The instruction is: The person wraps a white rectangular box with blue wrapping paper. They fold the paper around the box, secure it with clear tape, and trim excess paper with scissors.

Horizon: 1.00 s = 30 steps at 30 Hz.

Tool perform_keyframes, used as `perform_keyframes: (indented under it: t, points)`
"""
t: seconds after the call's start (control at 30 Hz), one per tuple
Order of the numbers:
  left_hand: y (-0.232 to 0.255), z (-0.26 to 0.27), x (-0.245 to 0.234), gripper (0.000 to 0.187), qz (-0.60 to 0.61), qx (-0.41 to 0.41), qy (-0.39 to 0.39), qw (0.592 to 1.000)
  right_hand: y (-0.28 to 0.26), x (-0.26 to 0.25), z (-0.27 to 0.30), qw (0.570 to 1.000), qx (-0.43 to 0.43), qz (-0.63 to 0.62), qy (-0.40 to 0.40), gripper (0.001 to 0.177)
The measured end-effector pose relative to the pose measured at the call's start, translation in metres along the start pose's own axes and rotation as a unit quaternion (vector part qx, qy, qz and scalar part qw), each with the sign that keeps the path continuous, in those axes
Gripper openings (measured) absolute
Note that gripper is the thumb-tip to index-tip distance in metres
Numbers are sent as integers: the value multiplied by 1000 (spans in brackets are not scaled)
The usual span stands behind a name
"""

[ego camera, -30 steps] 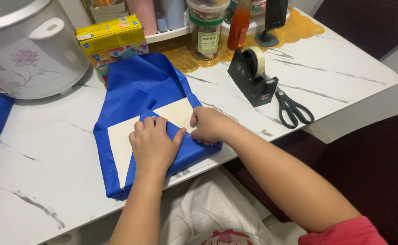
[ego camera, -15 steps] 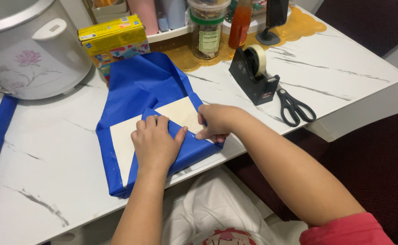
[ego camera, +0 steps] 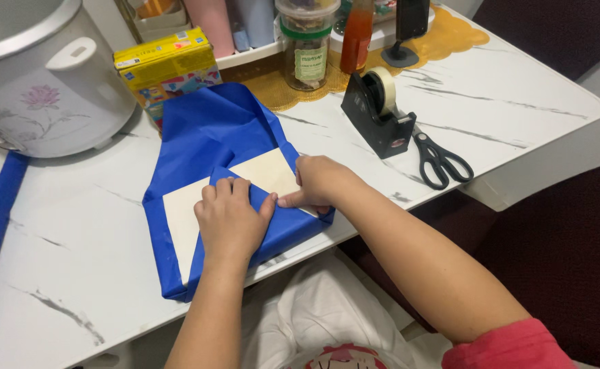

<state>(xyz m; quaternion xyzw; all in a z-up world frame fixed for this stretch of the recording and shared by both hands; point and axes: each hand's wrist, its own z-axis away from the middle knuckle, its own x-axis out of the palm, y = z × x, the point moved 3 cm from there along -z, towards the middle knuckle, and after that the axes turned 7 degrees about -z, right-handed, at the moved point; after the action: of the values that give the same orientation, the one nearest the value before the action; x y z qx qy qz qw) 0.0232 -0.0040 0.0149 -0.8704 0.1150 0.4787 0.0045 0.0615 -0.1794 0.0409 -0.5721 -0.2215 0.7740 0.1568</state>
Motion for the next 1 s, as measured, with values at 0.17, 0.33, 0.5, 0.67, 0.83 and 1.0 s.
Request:
perform_keyframes:
  t: [0.17, 0.33, 0.5, 0.67, 0.83, 1.0]
  points:
    - [0, 0, 0, 49, -5, 0, -10, 1000, 0, 5, -1, 999, 4, 32, 32, 67]
    - [-1, 1, 0, 48, -11, 11, 0, 1000, 0, 14, 4, 992, 8, 38, 117, 61]
    - [0, 2, -3, 48, -5, 17, 6, 1000, 38, 0, 6, 976, 11, -159, 150, 33]
    - [-1, 2, -1, 46, -5, 19, -8, 1000, 140, -80, 13, 857, -31, -192, 478, 24]
    - [-5, 1, 0, 43, -4, 29, -38, 999, 214, -101, -1, 890, 28, -199, 410, 34]
    - [-9, 3, 1, 48, 6, 37, -56, 998, 219, -94, -22, 884, 180, -346, 259, 37]
